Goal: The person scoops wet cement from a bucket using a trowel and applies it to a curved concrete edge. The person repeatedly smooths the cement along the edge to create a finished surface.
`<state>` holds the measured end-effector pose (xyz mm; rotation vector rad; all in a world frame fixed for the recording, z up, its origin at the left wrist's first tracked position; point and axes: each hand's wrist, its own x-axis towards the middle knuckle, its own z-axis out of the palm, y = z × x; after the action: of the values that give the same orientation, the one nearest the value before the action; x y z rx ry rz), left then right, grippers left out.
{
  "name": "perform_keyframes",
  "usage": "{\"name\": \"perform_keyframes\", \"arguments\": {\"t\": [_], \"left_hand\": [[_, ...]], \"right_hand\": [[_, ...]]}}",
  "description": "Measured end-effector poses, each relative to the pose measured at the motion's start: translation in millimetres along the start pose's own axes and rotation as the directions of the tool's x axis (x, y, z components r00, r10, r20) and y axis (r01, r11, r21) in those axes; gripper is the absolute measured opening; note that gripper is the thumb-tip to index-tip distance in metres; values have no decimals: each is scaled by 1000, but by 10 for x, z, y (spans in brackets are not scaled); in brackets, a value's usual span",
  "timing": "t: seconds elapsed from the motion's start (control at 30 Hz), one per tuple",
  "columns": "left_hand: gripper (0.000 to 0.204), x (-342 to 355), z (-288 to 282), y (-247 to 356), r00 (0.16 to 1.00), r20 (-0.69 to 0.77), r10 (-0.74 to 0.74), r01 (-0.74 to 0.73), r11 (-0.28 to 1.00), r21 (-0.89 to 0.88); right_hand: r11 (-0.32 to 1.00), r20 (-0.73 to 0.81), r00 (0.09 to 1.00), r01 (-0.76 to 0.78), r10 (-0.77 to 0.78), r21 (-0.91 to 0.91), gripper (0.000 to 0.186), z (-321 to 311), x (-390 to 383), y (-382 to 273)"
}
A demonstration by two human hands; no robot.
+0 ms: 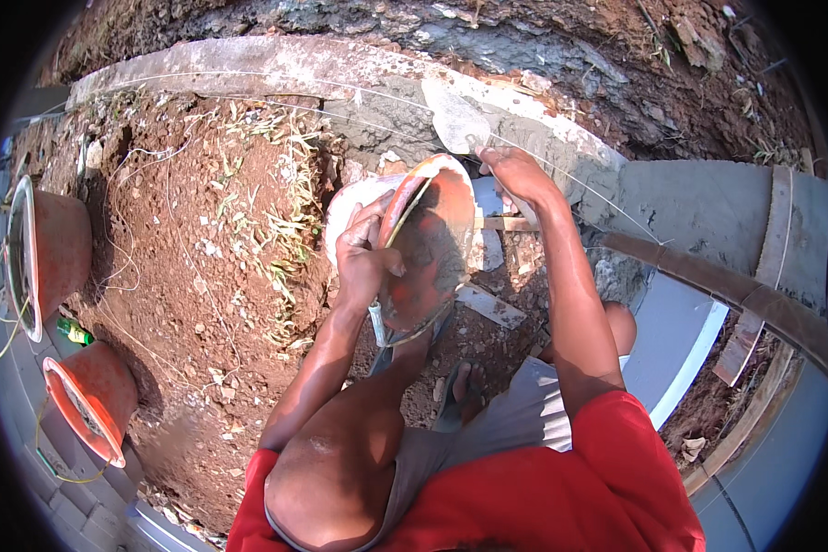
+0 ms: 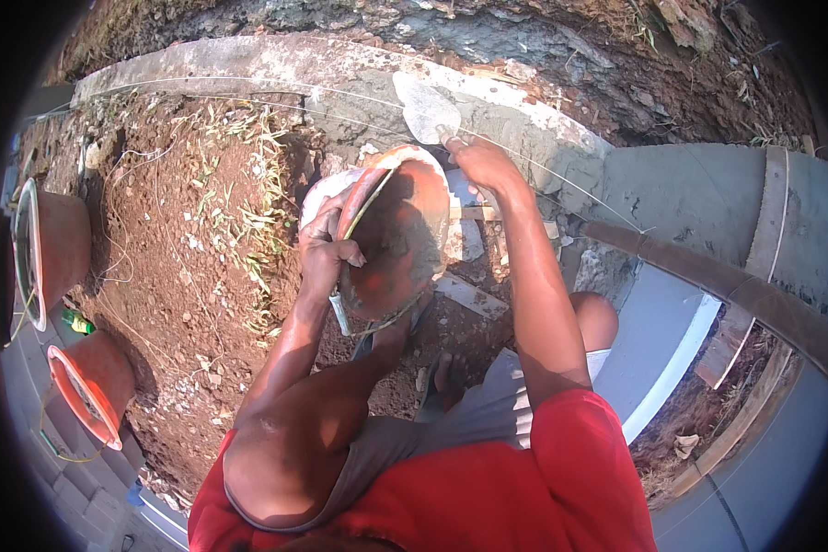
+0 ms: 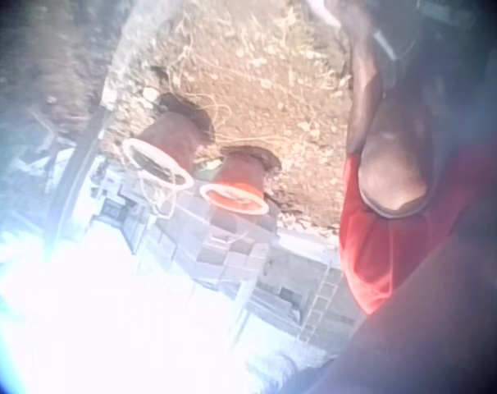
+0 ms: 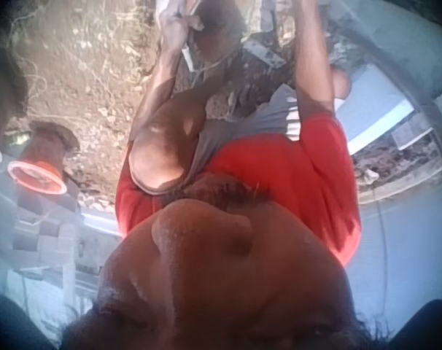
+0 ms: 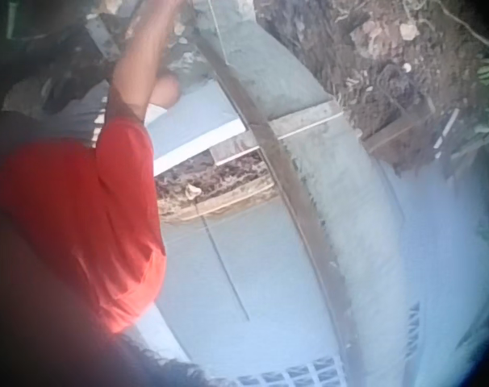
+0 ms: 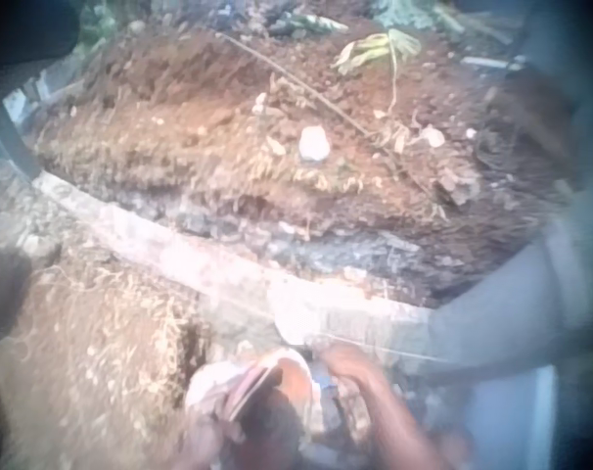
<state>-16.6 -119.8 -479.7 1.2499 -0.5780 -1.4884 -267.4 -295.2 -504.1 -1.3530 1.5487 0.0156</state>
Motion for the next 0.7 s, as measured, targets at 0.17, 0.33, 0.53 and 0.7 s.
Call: {"name": "perform_keyframes", "arguments": {"t": [0.17, 0.33, 0.53, 0.7], "left_hand": [[77, -14, -151, -142, 992, -31, 125, -119, 982, 147], [76, -22, -84, -50, 998, -51, 29, -26, 998, 56], [73, -69, -201, -97, 994, -96, 54, -35, 980, 197], [64, -30, -164, -124, 994, -56, 91, -78, 975, 207]], "right_hand": [[978, 44, 999, -4, 13, -209, 69, -36, 237, -75], [980, 29, 999, -29, 36, -195, 75, -186, -5, 448], [998, -56, 998, 18, -15, 59, 71, -63, -378, 101], [992, 62, 992, -102, 107, -72, 39, -247, -29, 220]]}}
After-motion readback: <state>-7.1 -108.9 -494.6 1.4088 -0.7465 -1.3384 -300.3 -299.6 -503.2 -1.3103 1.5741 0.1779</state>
